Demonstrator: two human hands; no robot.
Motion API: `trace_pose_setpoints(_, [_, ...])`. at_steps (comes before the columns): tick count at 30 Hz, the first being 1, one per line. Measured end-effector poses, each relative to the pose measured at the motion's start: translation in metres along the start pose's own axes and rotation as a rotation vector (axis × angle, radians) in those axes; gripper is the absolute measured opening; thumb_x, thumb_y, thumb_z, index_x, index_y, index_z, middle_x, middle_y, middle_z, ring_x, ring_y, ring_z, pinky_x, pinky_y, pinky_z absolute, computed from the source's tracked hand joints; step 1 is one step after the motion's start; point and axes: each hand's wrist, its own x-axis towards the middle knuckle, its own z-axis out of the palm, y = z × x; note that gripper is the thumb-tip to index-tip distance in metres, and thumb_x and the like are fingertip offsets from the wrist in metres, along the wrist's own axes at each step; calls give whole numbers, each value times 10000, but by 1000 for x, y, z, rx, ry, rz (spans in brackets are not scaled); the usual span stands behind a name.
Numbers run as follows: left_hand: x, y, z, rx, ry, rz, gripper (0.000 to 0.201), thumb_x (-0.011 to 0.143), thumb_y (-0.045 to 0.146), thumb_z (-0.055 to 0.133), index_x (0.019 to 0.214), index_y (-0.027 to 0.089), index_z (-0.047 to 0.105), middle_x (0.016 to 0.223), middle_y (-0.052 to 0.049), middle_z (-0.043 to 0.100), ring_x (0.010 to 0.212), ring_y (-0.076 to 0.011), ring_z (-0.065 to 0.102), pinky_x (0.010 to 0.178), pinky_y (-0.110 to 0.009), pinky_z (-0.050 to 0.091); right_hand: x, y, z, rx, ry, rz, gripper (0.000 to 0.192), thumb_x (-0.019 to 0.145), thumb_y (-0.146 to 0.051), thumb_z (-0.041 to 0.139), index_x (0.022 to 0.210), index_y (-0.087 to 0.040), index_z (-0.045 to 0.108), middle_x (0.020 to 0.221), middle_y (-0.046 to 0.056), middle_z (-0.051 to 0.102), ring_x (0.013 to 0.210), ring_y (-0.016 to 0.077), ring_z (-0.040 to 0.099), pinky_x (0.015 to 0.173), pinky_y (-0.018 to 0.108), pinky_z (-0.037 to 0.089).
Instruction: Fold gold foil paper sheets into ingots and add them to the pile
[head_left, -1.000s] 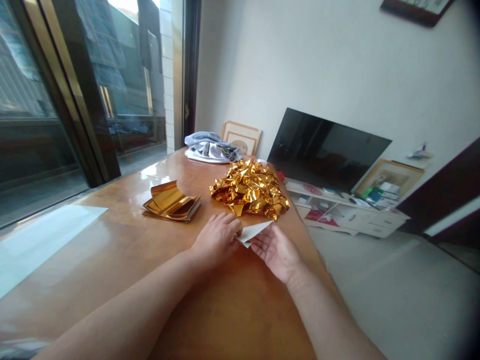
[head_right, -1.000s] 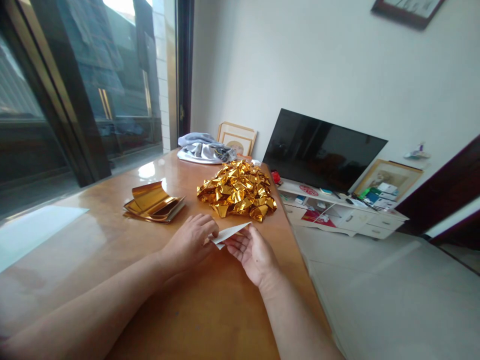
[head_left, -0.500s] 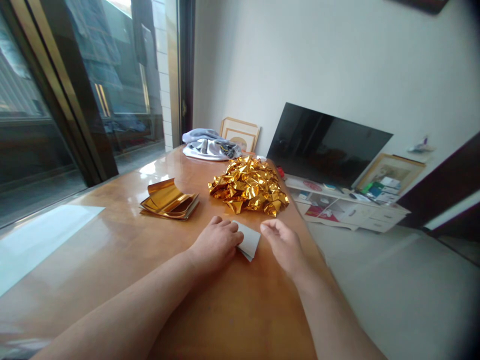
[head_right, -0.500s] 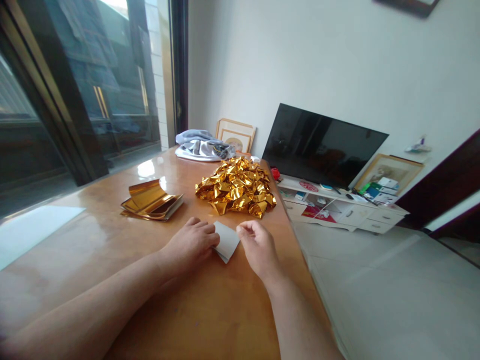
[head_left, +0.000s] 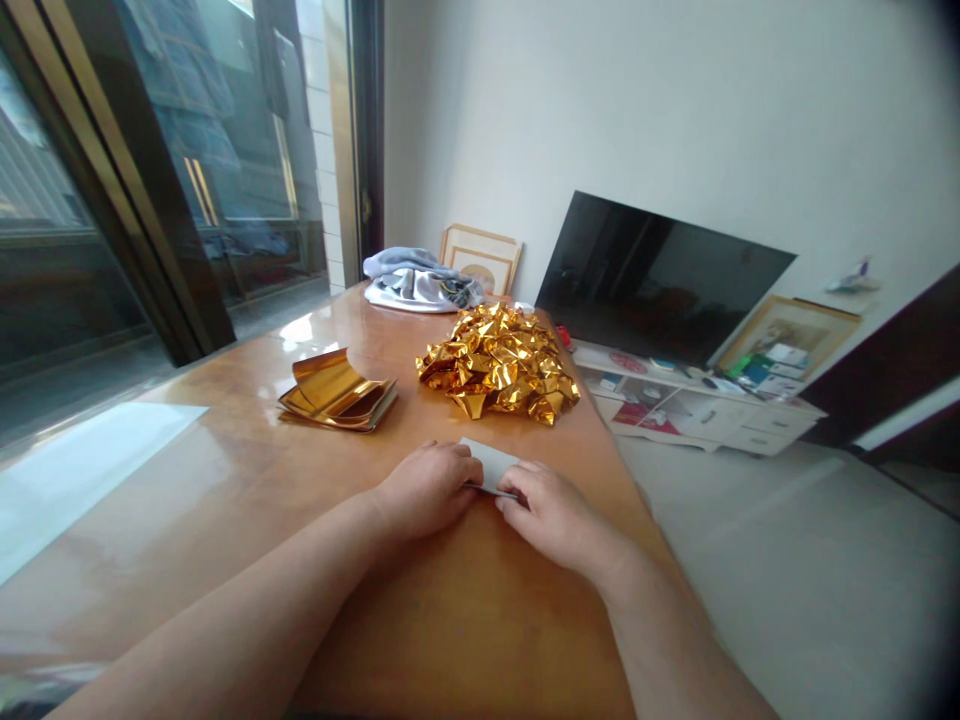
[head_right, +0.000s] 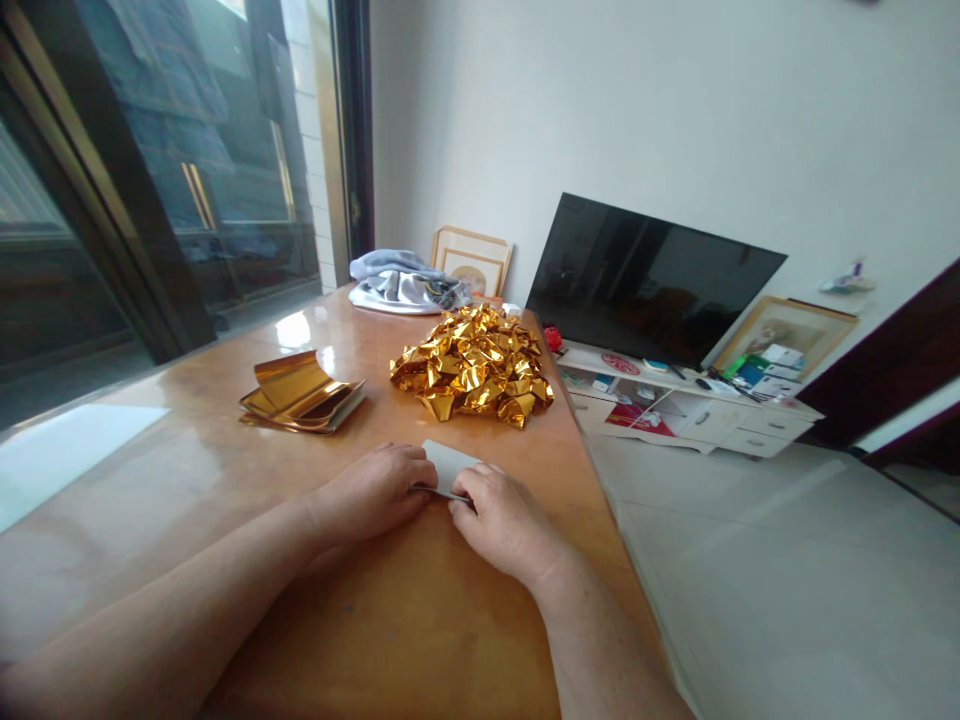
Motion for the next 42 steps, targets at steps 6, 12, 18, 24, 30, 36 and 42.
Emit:
trace_pose_setpoints(6, [-2,-8,1,-159,-10,-123,121,807,217,585,896,214,668,850,-32,697,745,-187,609,641,-260,384,0,4,2,106,22,112,65,920,-231,552,876,-225,600,810,-4,659,748,164,587,655,250,387])
trace_pose_setpoints(12, [-1,-22,4,-213,22,-201,110,832,271,560,891,221,638,816,-16,680,707,-174,589,608,-252,363,4,17,16,246,60,220,156,927,-302,530,816,-213,592,743,-24,631,647,136,541,565,225,350])
trace_pose_setpoints(18, [2,-25,0,-234,55,-271,148,833,328,578,858,220,677,802,-19,683,723,-180,598,627,-260,374,7,26,25,265,77,294,192,894,-336,550,768,-203,606,698,-21,621,616,134,530,524,217,324])
trace_pose_setpoints(24, [4,-31,1,-295,43,-284,151,811,312,586,794,210,697,765,-15,677,689,-168,582,611,-249,365,10,28,27,270,91,317,129,873,-324,552,822,-218,606,725,-17,653,618,144,557,546,226,354])
trace_pose_setpoints(30, [6,-40,4,-335,33,-270,179,807,309,574,803,207,721,778,-16,696,700,-171,585,635,-246,390,12,29,27,227,92,324,138,865,-324,548,793,-219,602,719,-12,655,635,154,571,555,234,356])
trace_pose_setpoints(36, [6,-47,5,-444,22,-250,187,783,271,572,842,194,732,752,-4,697,681,-161,593,621,-234,403,11,32,30,222,92,347,160,864,-349,544,779,-224,596,686,-19,634,613,155,562,526,234,334])
trace_pose_setpoints(42, [7,-48,3,-464,-1,-309,210,745,265,606,906,184,713,794,1,712,694,-153,609,617,-224,419,12,37,33,245,82,354,170,852,-362,553,789,-218,616,699,-8,644,629,163,565,539,238,339])
